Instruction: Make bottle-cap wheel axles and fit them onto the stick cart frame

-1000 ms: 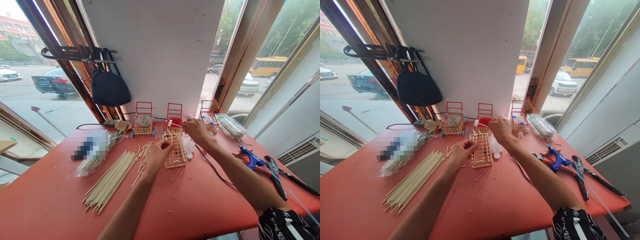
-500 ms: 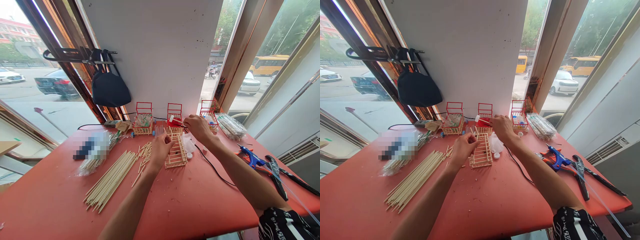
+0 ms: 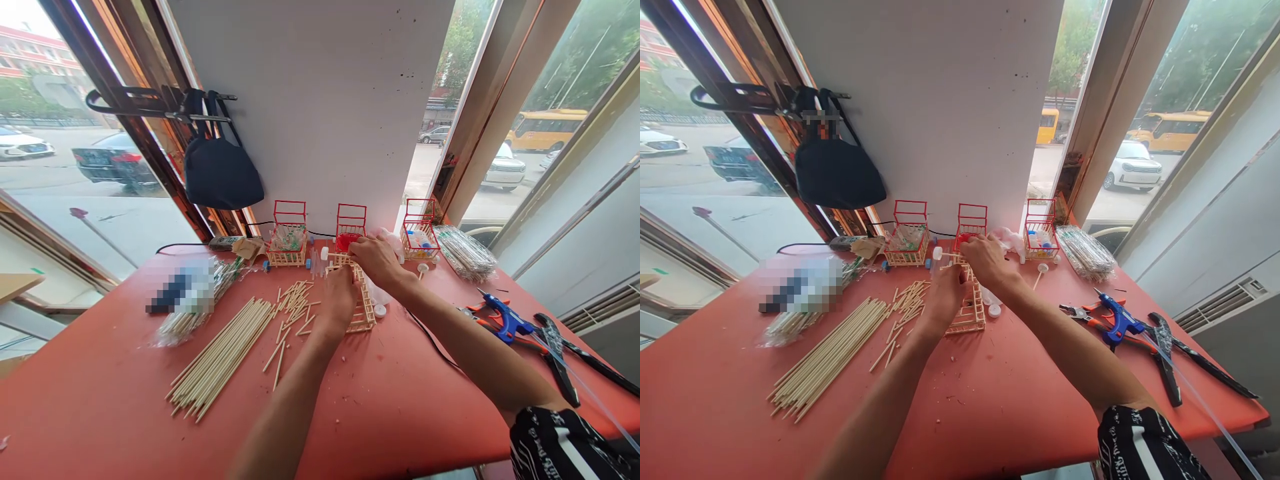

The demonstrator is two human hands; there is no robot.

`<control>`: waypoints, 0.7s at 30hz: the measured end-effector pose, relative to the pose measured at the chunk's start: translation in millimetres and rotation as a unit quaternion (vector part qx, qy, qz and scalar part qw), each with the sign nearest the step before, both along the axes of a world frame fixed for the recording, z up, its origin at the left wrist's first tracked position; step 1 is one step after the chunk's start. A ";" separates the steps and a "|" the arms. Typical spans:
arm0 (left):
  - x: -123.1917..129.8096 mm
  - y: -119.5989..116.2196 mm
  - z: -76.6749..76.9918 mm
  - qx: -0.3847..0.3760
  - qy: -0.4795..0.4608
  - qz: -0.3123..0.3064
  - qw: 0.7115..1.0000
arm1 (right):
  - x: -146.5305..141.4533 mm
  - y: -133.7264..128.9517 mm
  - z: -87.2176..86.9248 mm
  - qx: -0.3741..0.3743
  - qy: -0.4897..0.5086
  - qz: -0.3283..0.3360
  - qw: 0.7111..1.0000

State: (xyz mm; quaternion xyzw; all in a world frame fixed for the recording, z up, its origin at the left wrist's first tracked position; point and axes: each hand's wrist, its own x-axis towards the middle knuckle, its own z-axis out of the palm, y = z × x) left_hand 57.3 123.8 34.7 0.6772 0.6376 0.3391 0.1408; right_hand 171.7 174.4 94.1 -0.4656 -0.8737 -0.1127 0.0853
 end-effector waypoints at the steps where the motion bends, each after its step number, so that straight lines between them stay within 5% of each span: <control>1: 0.3 -1.2 0.2 0.002 0.004 0.001 1.000 | -0.3 0.7 -1.2 0.002 -0.002 -0.001 1.000; 21: 4.7 -9.6 4.3 -0.009 0.020 -0.003 1.000 | 0.9 8.2 -4.2 0.022 0.005 0.010 1.000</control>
